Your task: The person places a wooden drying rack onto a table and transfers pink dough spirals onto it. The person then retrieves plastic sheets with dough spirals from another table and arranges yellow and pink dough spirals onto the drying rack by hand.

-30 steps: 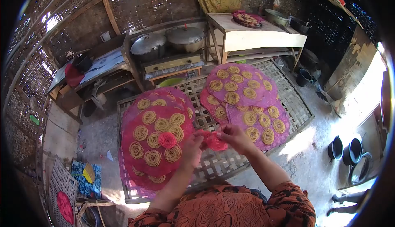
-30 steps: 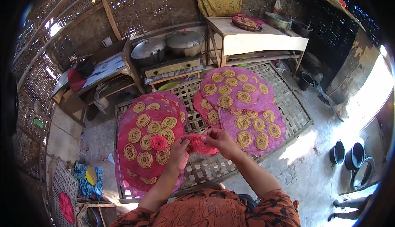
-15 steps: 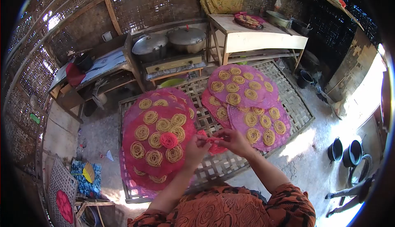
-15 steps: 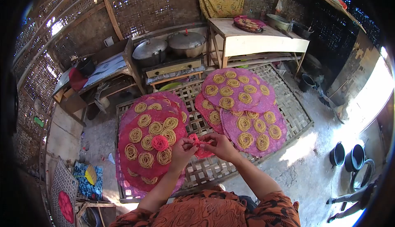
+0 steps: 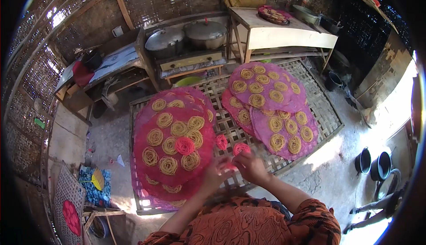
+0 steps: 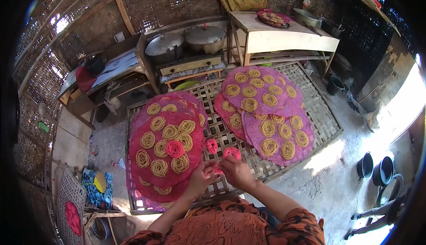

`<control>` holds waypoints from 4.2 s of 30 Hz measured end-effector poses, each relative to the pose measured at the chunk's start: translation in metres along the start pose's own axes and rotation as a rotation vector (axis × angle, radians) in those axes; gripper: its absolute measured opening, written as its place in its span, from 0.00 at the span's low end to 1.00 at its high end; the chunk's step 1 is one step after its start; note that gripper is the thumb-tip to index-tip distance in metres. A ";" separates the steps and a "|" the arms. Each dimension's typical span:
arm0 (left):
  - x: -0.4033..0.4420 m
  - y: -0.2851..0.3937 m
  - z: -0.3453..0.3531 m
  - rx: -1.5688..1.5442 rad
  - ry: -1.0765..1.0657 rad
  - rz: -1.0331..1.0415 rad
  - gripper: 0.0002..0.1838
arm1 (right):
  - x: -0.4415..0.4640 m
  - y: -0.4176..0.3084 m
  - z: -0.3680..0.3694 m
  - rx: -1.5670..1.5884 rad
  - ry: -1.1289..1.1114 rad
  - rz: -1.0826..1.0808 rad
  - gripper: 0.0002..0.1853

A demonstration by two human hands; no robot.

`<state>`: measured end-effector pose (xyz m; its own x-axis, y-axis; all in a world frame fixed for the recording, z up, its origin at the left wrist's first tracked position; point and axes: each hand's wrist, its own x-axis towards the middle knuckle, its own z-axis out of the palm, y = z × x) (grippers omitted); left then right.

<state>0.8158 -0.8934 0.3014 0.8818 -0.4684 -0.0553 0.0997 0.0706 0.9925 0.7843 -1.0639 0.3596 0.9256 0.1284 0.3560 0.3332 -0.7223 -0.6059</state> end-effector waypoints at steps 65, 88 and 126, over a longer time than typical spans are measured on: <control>-0.165 -0.017 -0.010 -0.637 0.676 -0.152 0.12 | 0.046 0.118 0.015 -0.235 -0.536 -0.509 0.20; -0.577 -0.010 -0.225 -0.650 1.244 0.102 0.14 | 0.054 -0.309 0.121 0.701 -0.769 0.106 0.07; -1.206 -0.079 -0.666 -0.751 2.414 0.655 0.16 | -0.317 -1.335 1.103 0.817 -1.952 -0.307 0.05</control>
<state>0.0517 0.2528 0.2169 -0.3842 0.8358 -0.3921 -0.6082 0.0904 0.7886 0.2436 0.6091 0.2708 -0.3856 0.9006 -0.2008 -0.0425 -0.2348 -0.9711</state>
